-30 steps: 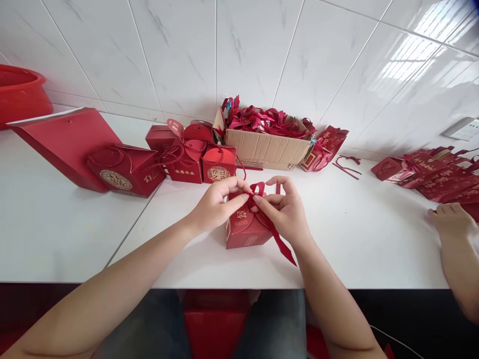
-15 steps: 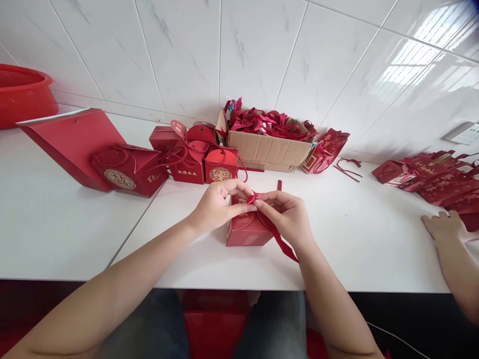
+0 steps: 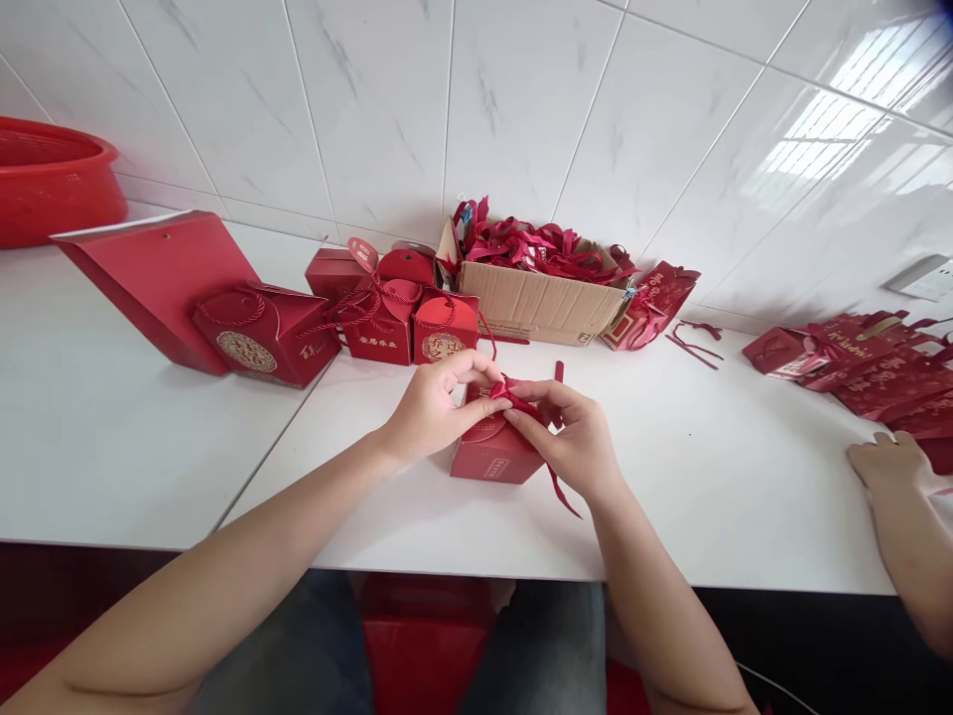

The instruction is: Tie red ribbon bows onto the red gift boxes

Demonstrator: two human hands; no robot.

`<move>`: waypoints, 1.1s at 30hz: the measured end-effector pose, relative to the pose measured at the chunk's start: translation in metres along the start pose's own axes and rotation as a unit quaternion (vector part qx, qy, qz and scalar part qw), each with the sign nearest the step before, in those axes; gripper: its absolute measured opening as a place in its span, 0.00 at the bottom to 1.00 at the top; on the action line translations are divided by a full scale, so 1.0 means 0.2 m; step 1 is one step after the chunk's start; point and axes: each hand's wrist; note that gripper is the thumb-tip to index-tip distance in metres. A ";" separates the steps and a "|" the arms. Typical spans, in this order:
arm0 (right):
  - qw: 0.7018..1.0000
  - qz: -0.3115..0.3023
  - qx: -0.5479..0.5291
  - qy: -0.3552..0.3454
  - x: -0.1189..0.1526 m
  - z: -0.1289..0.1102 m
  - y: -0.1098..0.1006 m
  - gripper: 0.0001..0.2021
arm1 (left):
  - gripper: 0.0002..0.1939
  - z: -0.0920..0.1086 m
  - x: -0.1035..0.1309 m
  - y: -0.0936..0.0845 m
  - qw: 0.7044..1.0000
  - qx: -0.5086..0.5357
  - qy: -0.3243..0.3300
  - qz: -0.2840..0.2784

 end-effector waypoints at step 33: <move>0.991 0.035 0.104 -0.079 0.00 0.06 0.01 0.04 | 0.05 -0.02 -0.01 -0.02 0.995 -0.025 0.093 -0.009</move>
Point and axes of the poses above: each hand's wrist, its own x-axis away from the middle knuckle, its own y-axis out of the palm, z = x × y, and after that the axes turned 14 degrees about -y, right-handed
